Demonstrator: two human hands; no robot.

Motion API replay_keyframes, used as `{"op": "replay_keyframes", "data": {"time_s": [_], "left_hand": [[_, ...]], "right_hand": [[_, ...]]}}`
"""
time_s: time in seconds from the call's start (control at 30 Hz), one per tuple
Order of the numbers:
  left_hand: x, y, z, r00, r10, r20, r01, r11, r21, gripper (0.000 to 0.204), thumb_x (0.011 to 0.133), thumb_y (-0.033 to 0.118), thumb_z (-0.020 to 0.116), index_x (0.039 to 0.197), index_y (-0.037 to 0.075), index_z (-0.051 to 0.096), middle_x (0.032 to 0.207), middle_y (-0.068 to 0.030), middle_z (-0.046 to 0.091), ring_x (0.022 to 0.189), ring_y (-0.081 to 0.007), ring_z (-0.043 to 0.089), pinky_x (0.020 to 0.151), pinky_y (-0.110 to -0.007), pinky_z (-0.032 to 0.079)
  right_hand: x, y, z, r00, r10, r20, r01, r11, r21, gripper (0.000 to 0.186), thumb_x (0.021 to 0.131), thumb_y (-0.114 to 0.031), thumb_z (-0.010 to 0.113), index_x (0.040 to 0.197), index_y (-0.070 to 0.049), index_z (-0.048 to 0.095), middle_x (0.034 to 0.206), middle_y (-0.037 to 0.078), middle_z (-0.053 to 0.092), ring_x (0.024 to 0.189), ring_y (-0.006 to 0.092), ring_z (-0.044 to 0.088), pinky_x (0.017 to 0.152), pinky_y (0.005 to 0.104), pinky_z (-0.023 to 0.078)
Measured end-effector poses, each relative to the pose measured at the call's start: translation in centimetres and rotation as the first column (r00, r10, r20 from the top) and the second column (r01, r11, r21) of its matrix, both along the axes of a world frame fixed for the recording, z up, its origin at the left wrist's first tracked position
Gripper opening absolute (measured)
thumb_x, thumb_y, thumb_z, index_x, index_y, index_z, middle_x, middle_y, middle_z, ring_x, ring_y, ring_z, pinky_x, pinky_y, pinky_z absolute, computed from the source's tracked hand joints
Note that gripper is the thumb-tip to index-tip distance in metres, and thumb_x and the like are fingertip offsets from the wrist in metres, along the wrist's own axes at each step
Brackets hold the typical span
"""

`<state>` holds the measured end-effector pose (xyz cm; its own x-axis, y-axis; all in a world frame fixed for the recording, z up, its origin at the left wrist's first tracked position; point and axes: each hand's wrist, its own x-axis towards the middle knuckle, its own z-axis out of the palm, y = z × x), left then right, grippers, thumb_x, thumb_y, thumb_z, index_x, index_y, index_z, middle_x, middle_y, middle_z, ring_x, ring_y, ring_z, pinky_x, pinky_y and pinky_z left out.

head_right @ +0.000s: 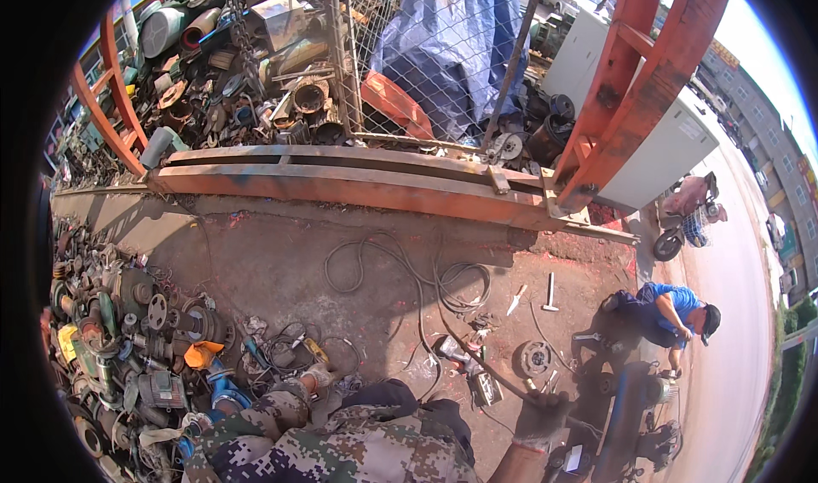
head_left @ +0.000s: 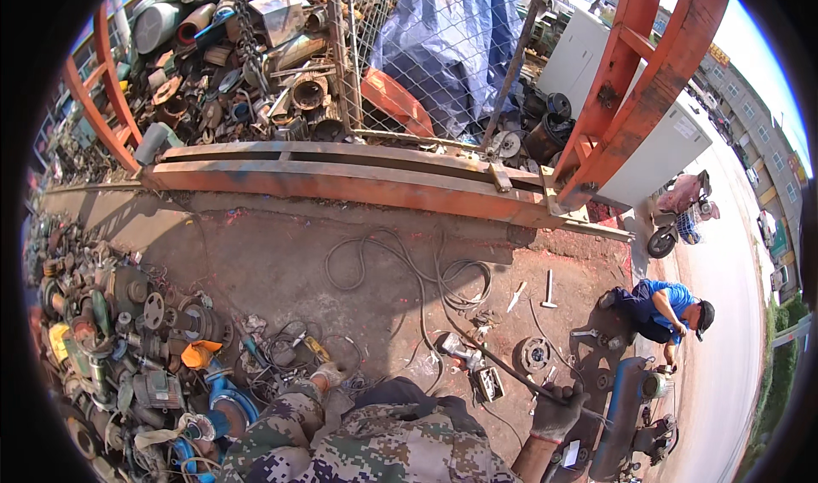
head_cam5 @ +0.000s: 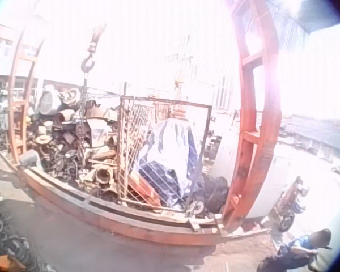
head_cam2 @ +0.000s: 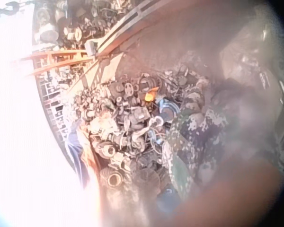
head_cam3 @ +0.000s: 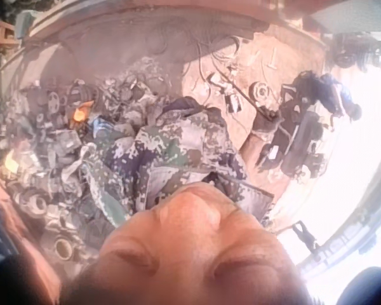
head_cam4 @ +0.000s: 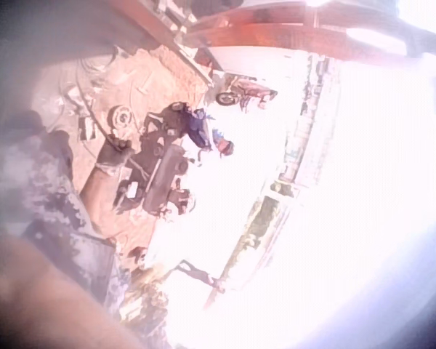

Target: The person strips the insulation from a cable and then sits on the ground to connect wires to two fan-like metal components. They manipulate the wires and components by hand, arranging them on the floor.

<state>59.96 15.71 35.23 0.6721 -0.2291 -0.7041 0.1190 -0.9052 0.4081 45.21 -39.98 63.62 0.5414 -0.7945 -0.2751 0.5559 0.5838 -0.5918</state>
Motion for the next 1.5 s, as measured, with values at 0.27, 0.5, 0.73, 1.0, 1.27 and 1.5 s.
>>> {"op": "replay_keyframes", "data": {"time_s": [0.27,0.5,0.73,1.0,1.27,1.5], "left_hand": [[-20.8,10.1,1.2,0.701,0.499,-0.509,-0.506,0.851,0.138,0.055,0.099,0.049,0.071,0.133,0.006,0.074,0.126,-0.0198,0.074,0.117,-0.0384,0.07,0.098,-0.046,0.054],[-17.1,11.9,-2.2,0.15,0.839,-0.523,-0.975,0.213,0.063,0.044,0.101,0.041,0.073,0.13,0.008,0.071,0.11,-0.0127,0.073,0.098,-0.0323,0.071,0.081,-0.044,0.055],[-4.6,5.4,-4.6,0.214,0.769,-0.602,-0.967,0.078,-0.243,0.033,0.103,0.031,0.074,0.128,0.01,0.069,0.1,-0.0065,0.074,0.082,-0.0242,0.072,0.065,-0.039,0.054],[6.2,5.6,-1.3,0.162,0.807,-0.568,-0.987,0.143,-0.079,0.041,0.103,0.029,0.075,0.139,0.01,0.068,0.112,-0.0103,0.077,0.094,-0.0247,0.075,0.075,-0.037,0.06],[23.2,8.5,2.9,0.267,0.844,-0.465,-0.955,0.298,-0.008,0.032,0.106,0.028,0.071,0.131,0.008,0.068,0.106,-0.0094,0.073,0.086,-0.0215,0.07,0.069,-0.036,0.055],[46.9,-1.7,3.4,0.457,0.834,-0.309,-0.889,0.416,-0.193,0.028,0.105,0.025,0.07,0.122,0.003,0.07,0.091,-0.0064,0.07,0.072,-0.017,0.065,0.059,-0.031,0.049]], "right_hand": [[5.8,-6.5,0.9,0.983,-0.169,-0.069,0.129,0.912,-0.39,0.045,0.111,-0.057,0.064,0.107,-0.012,0.069,0.067,-0.007,0.047,0.061,0.0097,0.042,0.074,0.0344,0.046],[14.6,-1.1,2.1,0.943,-0.091,-0.321,-0.045,0.919,-0.393,0.041,0.112,-0.049,0.067,0.101,-0.01,0.072,0.068,-0.004,0.051,0.057,0.011,0.044,0.06,0.0306,0.041],[22.7,1.4,-0.8,0.779,0.066,-0.624,-0.291,0.919,-0.266,0.045,0.113,-0.048,0.066,0.11,-0.003,0.069,0.063,-0.004,0.042,0.047,0.0084,0.04,0.041,0.0283,0.033],[36.1,2.0,-8.5,0.531,0.177,-0.829,-0.548,0.818,-0.177,0.028,0.106,-0.03,0.074,0.107,-0.002,0.078,0.069,-0.002,0.058,0.055,0.0075,0.049,0.049,0.0256,0.036],[47.9,1.7,-13.4,0.23,0.135,-0.964,-0.844,0.521,-0.129,0.032,0.104,-0.036,0.075,0.102,-0.004,0.079,0.072,0.001,0.065,0.068,0.012,0.061,0.064,0.0343,0.049],[56.0,0.8,-10.1,0.145,0.057,-0.988,-0.964,0.232,-0.128,0.04,0.102,-0.043,0.075,0.108,-0.004,0.079,0.08,0.02,0.074,0.072,0.032,0.073,0.069,0.0456,0.055]]}}
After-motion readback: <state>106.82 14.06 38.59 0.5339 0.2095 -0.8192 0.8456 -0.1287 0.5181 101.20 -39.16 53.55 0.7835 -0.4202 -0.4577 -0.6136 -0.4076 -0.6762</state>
